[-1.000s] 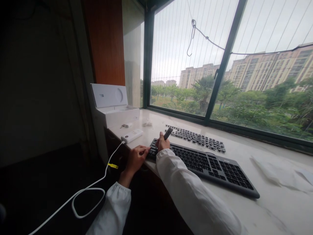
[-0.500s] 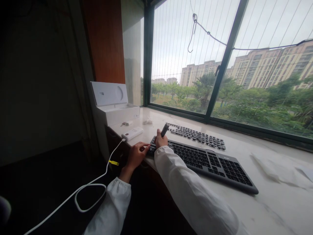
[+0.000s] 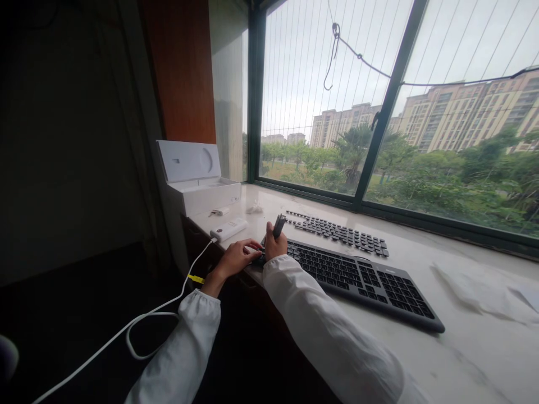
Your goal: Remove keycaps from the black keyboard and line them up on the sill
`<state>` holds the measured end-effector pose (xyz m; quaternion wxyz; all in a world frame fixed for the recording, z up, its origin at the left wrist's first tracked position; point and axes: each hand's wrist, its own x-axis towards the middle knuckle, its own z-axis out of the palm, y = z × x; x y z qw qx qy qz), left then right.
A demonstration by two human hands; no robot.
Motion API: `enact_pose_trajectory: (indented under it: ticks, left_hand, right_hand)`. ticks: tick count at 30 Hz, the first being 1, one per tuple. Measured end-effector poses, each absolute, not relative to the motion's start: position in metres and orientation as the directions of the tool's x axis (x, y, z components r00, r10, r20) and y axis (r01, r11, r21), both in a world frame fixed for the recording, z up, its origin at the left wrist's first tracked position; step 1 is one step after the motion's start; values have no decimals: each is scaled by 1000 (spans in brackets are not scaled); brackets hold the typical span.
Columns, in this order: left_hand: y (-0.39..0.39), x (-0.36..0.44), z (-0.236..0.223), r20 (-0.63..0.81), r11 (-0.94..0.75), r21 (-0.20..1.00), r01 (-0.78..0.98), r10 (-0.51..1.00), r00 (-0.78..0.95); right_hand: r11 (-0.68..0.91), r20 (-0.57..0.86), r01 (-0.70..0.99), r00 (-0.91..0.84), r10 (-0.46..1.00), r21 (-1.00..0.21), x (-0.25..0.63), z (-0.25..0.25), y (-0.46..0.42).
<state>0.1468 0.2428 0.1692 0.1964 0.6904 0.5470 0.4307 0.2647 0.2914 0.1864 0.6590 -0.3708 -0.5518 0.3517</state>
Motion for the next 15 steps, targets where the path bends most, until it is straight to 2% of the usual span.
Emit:
enact_pose_trajectory:
  ticks: [7, 15]
  left_hand:
    - [244, 146, 178, 367, -364, 706, 608, 922, 126]
    - [247, 151, 181, 435, -400, 613, 682, 891, 131]
  right_hand:
    - [500, 486, -56, 165, 858, -864, 266, 181, 295]
    - [383, 363, -91, 178, 915, -919, 269, 182, 304]
